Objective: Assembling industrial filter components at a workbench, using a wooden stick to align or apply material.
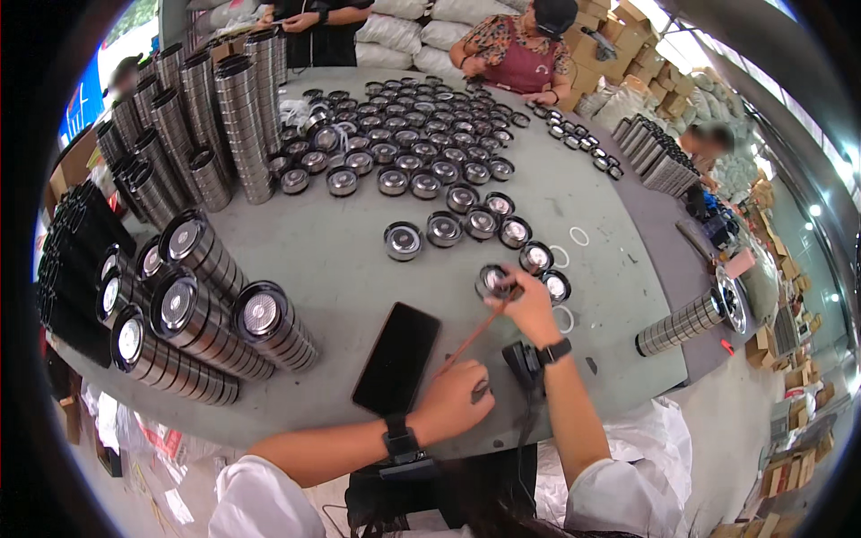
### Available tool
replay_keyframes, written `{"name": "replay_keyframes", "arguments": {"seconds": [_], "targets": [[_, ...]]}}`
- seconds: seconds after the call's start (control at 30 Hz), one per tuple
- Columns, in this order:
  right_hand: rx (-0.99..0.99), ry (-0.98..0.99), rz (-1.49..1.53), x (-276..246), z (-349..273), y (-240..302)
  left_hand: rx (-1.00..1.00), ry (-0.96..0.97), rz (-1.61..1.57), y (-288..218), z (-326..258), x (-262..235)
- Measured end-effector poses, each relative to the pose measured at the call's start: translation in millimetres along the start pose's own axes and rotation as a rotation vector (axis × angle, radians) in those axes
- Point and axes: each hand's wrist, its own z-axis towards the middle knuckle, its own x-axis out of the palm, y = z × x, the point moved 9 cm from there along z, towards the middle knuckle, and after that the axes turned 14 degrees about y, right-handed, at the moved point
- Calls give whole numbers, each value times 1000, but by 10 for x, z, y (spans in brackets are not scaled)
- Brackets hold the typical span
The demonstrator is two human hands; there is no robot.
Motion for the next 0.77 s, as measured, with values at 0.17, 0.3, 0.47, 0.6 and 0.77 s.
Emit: {"name": "replay_keyframes", "arguments": {"seconds": [0.17, 0.3, 0.47, 0.6, 0.77], "targets": [[-61, 40, -17, -170, -587, 27, 99, -60, -264, -179, -113, -163], [26, 239, 113, 19, -937, 225, 133, -252, -37, -126, -79, -295], [-166, 302, 442, 113, -1204, 261, 69, 40, 170, -91, 120, 6], [10, -38, 845, -69, -1287, 112, -56, 87, 265, 69, 95, 93], [152, -257, 817, 109, -1480, -122, -82, 119, 380, 181, 141, 150]]}}
